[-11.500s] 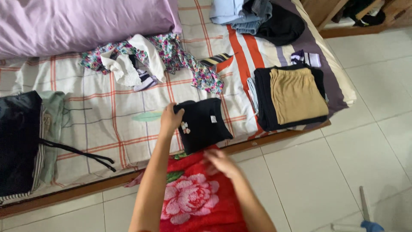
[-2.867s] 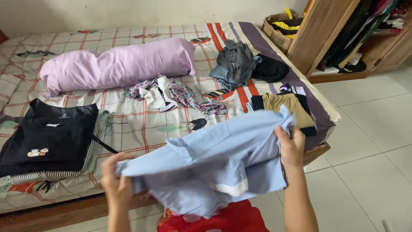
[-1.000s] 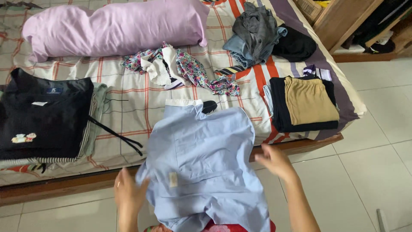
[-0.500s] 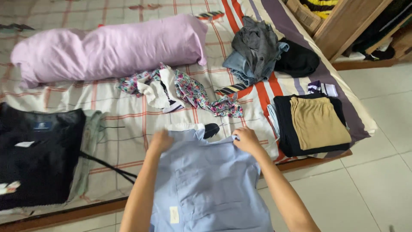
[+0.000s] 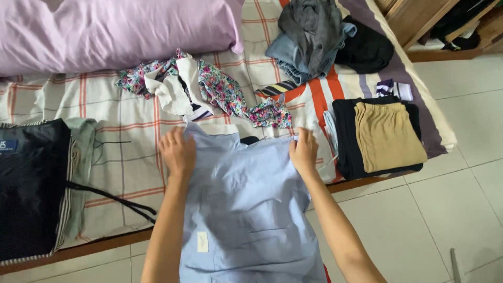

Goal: The person folds several garments on a bed, including a black top, a light blue shirt, dark gray shorts, and blue jeans. Each item is smoothed, folded into a compact rectangle, and placed in a neat stack.

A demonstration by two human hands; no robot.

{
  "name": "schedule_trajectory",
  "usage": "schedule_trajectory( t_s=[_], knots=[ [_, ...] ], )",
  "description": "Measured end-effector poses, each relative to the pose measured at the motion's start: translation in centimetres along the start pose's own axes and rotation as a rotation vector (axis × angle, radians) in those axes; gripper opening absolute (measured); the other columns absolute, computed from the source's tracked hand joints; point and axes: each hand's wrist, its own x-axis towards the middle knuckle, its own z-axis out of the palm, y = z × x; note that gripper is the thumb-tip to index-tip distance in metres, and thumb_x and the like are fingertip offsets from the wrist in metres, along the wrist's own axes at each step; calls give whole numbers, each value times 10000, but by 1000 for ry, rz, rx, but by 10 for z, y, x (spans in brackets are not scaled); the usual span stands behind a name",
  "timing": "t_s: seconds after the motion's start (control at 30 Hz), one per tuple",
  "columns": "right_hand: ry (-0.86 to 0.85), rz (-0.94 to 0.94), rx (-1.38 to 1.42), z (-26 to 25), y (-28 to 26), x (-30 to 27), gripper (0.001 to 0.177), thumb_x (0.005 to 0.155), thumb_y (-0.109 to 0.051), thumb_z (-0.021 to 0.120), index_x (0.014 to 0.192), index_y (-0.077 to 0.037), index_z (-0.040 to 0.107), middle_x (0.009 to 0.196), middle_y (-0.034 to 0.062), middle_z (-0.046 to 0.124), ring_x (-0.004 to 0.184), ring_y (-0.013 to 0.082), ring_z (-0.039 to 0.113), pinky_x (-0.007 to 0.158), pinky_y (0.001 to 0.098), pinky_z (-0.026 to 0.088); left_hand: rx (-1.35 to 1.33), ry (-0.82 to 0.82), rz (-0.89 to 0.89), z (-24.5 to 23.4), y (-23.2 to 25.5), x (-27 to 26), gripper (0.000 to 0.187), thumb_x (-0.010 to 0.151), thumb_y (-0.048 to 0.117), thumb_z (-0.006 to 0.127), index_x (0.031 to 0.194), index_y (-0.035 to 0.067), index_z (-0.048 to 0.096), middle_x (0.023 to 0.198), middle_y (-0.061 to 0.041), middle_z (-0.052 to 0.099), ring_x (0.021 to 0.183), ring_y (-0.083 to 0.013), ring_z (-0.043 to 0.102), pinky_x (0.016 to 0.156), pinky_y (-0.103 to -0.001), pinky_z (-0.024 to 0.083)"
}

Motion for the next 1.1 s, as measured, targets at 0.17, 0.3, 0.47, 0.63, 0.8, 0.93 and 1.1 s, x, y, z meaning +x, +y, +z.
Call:
schedule_trajectory(
  t_s=[0.17, 0.3, 0.47, 0.63, 0.8, 0.93, 1.1],
  knots=[
    [138, -162, 139, -63, -43, -71, 547, 894, -293, 704, 1362, -59, 547, 1393, 190, 543, 1301, 389, 509, 1062, 500, 384, -16, -19, 409, -91, 89, -95, 326, 943, 282, 657, 1221, 112, 642, 1148, -138, 640, 1087, -329, 632, 984, -590, 471],
    [168, 447, 437, -61, -22, -163, 681, 927, -355, 693, 1440, 12, 437, 1405, 252, 510, 1276, 401, 516, 1074, 460, 409, -637, -481, 383, -209, 155, -158, 983, 647, 648, 882, 1437, 182, 528, 1569, -86, 465, 1453, -296, 427, 1141, -734, 183],
    [-337, 786, 499, -73, 19, -213, 512, 870, -506, 665, 1149, -80, 611, 1135, 140, 674, 1080, 278, 622, 943, 386, 455, -592, -537, 438, -225, 157, -192, 766, 792, 637, 739, 1384, 173, 596, 1582, -93, 423, 1498, -338, 325, 1108, -801, 157],
    [-116, 804, 492, -98, 63, -220, 397, 996, -425, 670, 1094, -45, 734, 1090, 231, 720, 1135, 420, 651, 938, 489, 514, -587, -403, 536, -212, 157, -214, 139, 928, 291, 663, 1018, 198, 713, 1136, -49, 708, 1213, -242, 631, 1135, -689, 277],
    [-228, 564, 143, -137, 83, -200, 243, 897, -479, 715, 980, -257, 767, 809, 18, 759, 858, 291, 739, 775, 435, 571, -781, -438, 383, -221, 158, -213, 57, 931, 286, 666, 949, 240, 637, 824, 9, 692, 783, -209, 728, 694, -352, 573],
    [-312, 482, 10, -157, 31, -172, 573, 867, -324, 684, 1389, -120, 562, 1088, 160, 761, 1035, 422, 713, 916, 558, 552, -739, -534, 282, -217, 151, -194, 260, 834, 371, 765, 1014, 199, 690, 968, -60, 730, 911, -269, 736, 782, -408, 565],
    [-39, -121, 226, -151, -108, -116, 490, 690, -62, 849, 1144, -7, 673, 1040, 222, 701, 1049, 435, 666, 941, 518, 508, -482, -147, 118, -196, 123, -127, 292, 850, 140, 694, 1142, 145, 686, 1134, -83, 688, 1062, -285, 686, 873, -403, 540]
  ],
)
